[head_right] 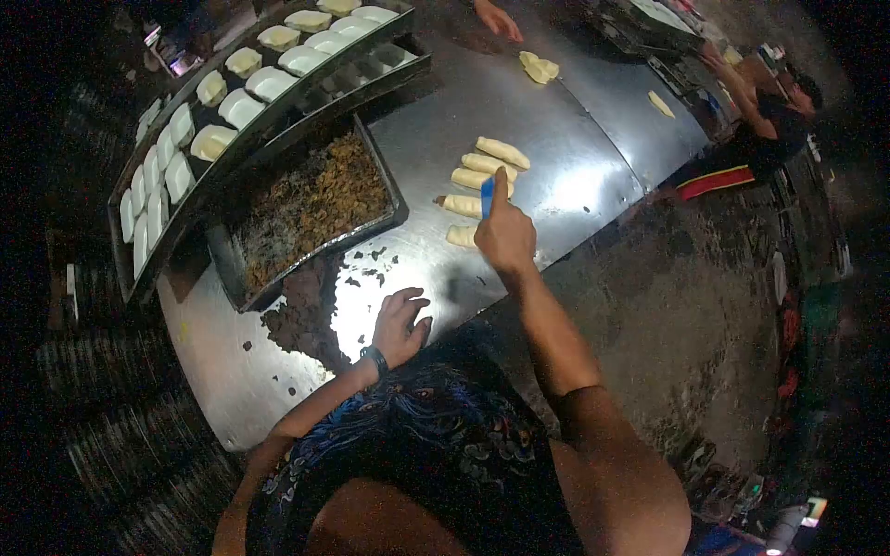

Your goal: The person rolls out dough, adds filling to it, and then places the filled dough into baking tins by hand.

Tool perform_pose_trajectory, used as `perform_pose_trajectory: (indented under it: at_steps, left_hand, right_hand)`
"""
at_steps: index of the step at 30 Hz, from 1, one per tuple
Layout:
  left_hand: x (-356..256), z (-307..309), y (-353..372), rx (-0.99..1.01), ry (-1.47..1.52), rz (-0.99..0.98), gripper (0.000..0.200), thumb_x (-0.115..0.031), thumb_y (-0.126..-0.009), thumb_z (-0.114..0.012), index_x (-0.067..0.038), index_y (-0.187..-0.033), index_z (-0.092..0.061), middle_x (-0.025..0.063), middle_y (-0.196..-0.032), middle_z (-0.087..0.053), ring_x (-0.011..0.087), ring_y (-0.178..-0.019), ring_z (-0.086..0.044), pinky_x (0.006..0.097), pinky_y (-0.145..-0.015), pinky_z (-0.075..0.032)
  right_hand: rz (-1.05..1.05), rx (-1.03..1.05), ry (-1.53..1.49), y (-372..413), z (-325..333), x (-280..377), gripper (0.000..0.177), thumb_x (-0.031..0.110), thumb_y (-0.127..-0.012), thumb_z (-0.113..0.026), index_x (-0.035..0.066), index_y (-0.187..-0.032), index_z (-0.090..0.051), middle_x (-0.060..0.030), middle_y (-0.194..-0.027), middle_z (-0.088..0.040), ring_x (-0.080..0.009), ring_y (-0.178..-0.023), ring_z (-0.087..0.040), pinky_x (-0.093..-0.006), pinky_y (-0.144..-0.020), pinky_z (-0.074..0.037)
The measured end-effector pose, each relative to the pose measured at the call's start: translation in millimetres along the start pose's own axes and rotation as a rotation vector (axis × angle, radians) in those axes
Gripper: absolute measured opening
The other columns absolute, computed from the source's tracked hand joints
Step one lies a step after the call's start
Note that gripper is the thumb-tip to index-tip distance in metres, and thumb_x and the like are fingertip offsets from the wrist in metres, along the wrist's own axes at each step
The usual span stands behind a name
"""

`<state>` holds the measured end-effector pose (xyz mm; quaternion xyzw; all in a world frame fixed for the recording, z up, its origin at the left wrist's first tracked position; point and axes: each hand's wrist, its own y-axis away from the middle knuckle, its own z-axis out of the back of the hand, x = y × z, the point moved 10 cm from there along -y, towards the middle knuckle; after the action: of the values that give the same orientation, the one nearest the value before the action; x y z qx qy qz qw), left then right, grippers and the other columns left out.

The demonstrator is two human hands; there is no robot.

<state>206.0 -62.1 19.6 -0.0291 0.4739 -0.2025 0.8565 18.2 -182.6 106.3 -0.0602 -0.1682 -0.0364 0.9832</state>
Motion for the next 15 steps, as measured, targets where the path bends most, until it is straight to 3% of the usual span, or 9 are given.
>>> perform_pose_trajectory:
  at_steps: [6,9,13,15]
  left_hand:
    - [-5.0,-5.8,-14.7,-0.003,-0.117,-0.057,0.037,-0.010,-0.076,-0.061,-0.001,-0.112,-0.058,0.0194,-0.125,-0.049,0.0380,-0.110,-0.047,0.0460,-0.092,-0.040]
    - [-13.3,-7.2,-17.9,0.000,-0.231,-0.086,0.041,-0.012,-0.076,-0.061,-0.002,-0.116,-0.056,0.0197,-0.128,-0.047,0.0385,-0.114,-0.045,0.0490,-0.094,-0.038]
    - [-14.1,-13.2,-20.5,0.063,-0.293,-0.063,0.043,-0.015,-0.078,-0.061,-0.004,-0.119,-0.055,0.0187,-0.131,-0.045,0.0370,-0.121,-0.041,0.0492,-0.096,-0.035]
    - [-12.1,-16.3,-20.3,0.076,-0.304,-0.047,0.043,-0.017,-0.079,-0.060,-0.004,-0.119,-0.055,0.0180,-0.132,-0.045,0.0368,-0.121,-0.041,0.0491,-0.097,-0.034]
  right_hand:
    - [-0.114,0.002,-0.047,10.3,4.0,-35.0,0.079,0.004,-0.077,-0.051,0.002,-0.146,-0.013,-0.0269,-0.075,-0.064,-0.0449,-0.068,-0.062,-0.0536,-0.062,-0.048]
    - [-0.099,0.152,0.100,7.4,-7.0,-49.2,0.079,0.004,-0.077,-0.050,0.001,-0.146,-0.012,-0.0267,-0.075,-0.064,-0.0451,-0.069,-0.062,-0.0534,-0.063,-0.049]
    - [-0.018,-0.065,-0.133,-47.7,39.8,-19.8,0.083,0.006,-0.072,-0.054,0.001,-0.145,-0.015,-0.0284,-0.076,-0.063,-0.0458,-0.071,-0.063,-0.0530,-0.066,-0.050]
    - [-0.068,-0.077,-0.126,-90.2,30.3,-8.6,0.082,0.007,-0.073,-0.056,-0.003,-0.144,-0.015,-0.0304,-0.080,-0.063,-0.0452,-0.074,-0.064,-0.0520,-0.068,-0.050]
